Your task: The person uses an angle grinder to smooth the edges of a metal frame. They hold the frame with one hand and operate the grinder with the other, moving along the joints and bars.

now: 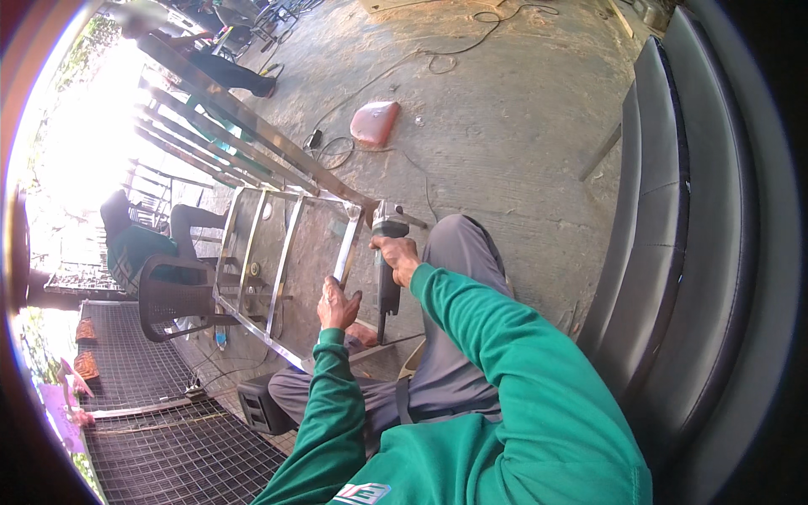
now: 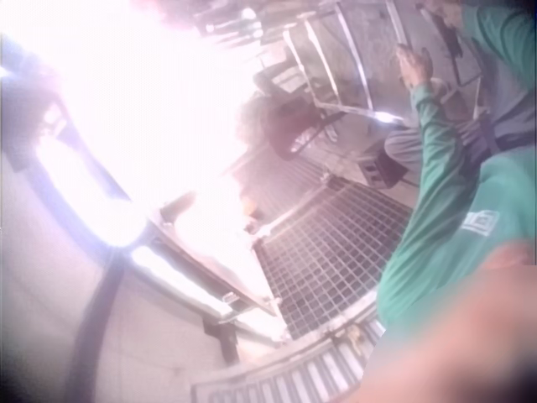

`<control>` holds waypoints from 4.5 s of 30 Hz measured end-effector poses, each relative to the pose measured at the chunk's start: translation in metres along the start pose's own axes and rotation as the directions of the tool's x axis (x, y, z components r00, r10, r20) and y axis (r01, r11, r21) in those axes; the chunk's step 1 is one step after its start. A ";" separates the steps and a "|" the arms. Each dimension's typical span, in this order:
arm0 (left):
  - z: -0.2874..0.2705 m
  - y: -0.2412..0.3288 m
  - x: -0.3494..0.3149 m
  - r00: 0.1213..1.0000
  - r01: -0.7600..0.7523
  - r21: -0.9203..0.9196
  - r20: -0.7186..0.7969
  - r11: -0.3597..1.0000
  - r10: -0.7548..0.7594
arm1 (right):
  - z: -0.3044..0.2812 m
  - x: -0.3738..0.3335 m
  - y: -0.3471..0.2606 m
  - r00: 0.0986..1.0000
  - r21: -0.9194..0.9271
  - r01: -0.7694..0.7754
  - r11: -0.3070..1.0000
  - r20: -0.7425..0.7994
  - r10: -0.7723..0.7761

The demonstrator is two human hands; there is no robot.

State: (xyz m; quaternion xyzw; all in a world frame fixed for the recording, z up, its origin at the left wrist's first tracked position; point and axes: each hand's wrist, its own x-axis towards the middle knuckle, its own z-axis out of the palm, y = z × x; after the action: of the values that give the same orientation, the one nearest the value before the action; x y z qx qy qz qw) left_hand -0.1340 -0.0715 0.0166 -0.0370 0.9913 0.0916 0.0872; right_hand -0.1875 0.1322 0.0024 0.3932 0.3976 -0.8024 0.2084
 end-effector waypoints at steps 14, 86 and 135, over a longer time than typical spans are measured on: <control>0.002 -0.003 -0.002 1.000 -0.007 0.004 -0.012 1.000 0.007 | 0.002 -0.003 -0.009 0.999 -0.039 0.052 0.998 0.007 -0.052; 0.001 -0.003 -0.004 1.000 0.001 0.001 -0.029 1.000 0.000 | 0.003 0.002 -0.017 0.974 0.116 0.047 0.992 0.215 -0.071; -0.002 0.000 -0.002 1.000 0.015 0.006 -0.005 1.000 -0.015 | 0.003 -0.018 -0.022 0.970 0.103 0.015 0.995 0.239 -0.039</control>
State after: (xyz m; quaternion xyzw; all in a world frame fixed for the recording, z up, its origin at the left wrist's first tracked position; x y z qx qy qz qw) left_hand -0.1328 -0.0714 0.0194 -0.0444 0.9914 0.0880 0.0856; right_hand -0.1923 0.1431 0.0284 0.2974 0.3338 -0.8660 0.2240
